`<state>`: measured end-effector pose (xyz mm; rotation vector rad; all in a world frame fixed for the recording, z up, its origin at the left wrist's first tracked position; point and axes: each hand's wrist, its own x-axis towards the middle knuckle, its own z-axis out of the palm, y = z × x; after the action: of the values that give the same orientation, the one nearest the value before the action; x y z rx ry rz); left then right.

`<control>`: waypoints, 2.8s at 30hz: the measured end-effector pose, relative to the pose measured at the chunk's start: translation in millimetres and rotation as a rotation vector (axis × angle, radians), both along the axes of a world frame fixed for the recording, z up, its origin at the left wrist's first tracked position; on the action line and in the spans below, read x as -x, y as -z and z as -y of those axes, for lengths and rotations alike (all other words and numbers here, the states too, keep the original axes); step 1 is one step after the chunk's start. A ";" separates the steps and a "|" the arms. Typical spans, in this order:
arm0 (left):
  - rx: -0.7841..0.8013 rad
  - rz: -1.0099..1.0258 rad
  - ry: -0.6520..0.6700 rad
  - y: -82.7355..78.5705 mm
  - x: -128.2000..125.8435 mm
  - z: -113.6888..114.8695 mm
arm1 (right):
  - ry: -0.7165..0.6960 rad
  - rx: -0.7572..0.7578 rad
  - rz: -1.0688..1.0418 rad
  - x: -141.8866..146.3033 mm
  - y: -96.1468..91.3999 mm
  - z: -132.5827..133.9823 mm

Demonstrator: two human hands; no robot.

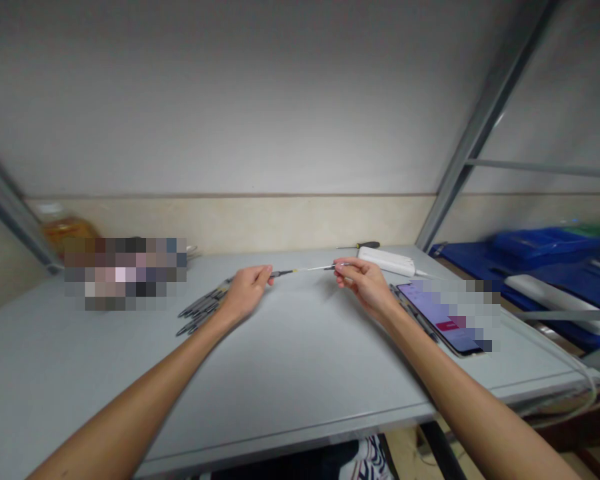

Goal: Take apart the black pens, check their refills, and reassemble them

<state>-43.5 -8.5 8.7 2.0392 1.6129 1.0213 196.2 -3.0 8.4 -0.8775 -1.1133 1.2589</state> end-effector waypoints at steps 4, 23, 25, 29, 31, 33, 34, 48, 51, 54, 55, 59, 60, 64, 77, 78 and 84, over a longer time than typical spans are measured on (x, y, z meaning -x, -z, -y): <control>-0.001 0.002 0.006 0.9 0.2 -0.7 | -0.001 -0.002 0.001 0.3 -0.5 1.0; -0.025 0.012 0.020 5.4 -6.1 1.6 | -0.066 -0.017 0.027 1.3 3.9 -0.6; -0.016 0.003 0.048 6.3 -8.6 3.0 | -0.088 -0.021 0.038 2.2 4.5 0.4; 0.001 -0.004 0.083 7.5 -13.9 6.7 | -0.149 -0.043 0.087 4.0 6.6 1.8; 0.006 0.004 0.086 8.2 -15.3 7.5 | -0.170 -0.052 0.098 4.5 8.0 1.6; 0.013 0.012 0.095 9.0 -15.6 7.3 | -0.175 -0.055 0.099 4.7 8.7 1.4; 0.019 0.017 0.101 9.3 -15.4 6.9 | -0.174 -0.056 0.101 4.6 8.6 1.4; 0.090 0.089 0.173 14.5 -16.4 6.8 | -0.162 -0.069 0.261 7.7 5.5 5.4; 0.051 0.123 0.230 15.9 -16.0 6.1 | -0.127 -0.077 0.348 9.4 2.7 7.8; 0.025 0.165 0.289 16.0 -16.4 6.4 | -0.074 -0.070 0.513 9.7 1.5 10.2; 0.026 0.179 0.306 15.8 -16.6 6.7 | -0.055 -0.066 0.573 9.6 1.7 10.8; 0.034 0.197 0.339 14.3 -16.9 8.1 | -0.028 -0.066 0.724 8.9 3.1 11.6; 0.033 0.191 0.334 13.8 -16.8 8.2 | -0.039 -0.065 0.735 8.7 3.1 11.5; 0.017 0.180 0.271 11.6 -16.0 7.2 | -0.074 -0.126 0.699 8.0 0.4 11.9; 0.037 0.173 0.366 12.4 -13.0 8.0 | -0.098 -0.277 0.786 5.1 0.1 11.8; 0.036 0.168 0.369 12.3 -13.3 8.1 | -0.102 -0.278 0.797 5.1 0.0 12.1; 0.040 0.118 0.269 9.5 -13.5 6.2 | -0.145 -0.289 0.695 7.5 0.6 13.7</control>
<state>-30.0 -14.7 -0.8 2.0580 1.2489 0.9820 188.7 -16.7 7.8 -1.0535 -1.8843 0.8799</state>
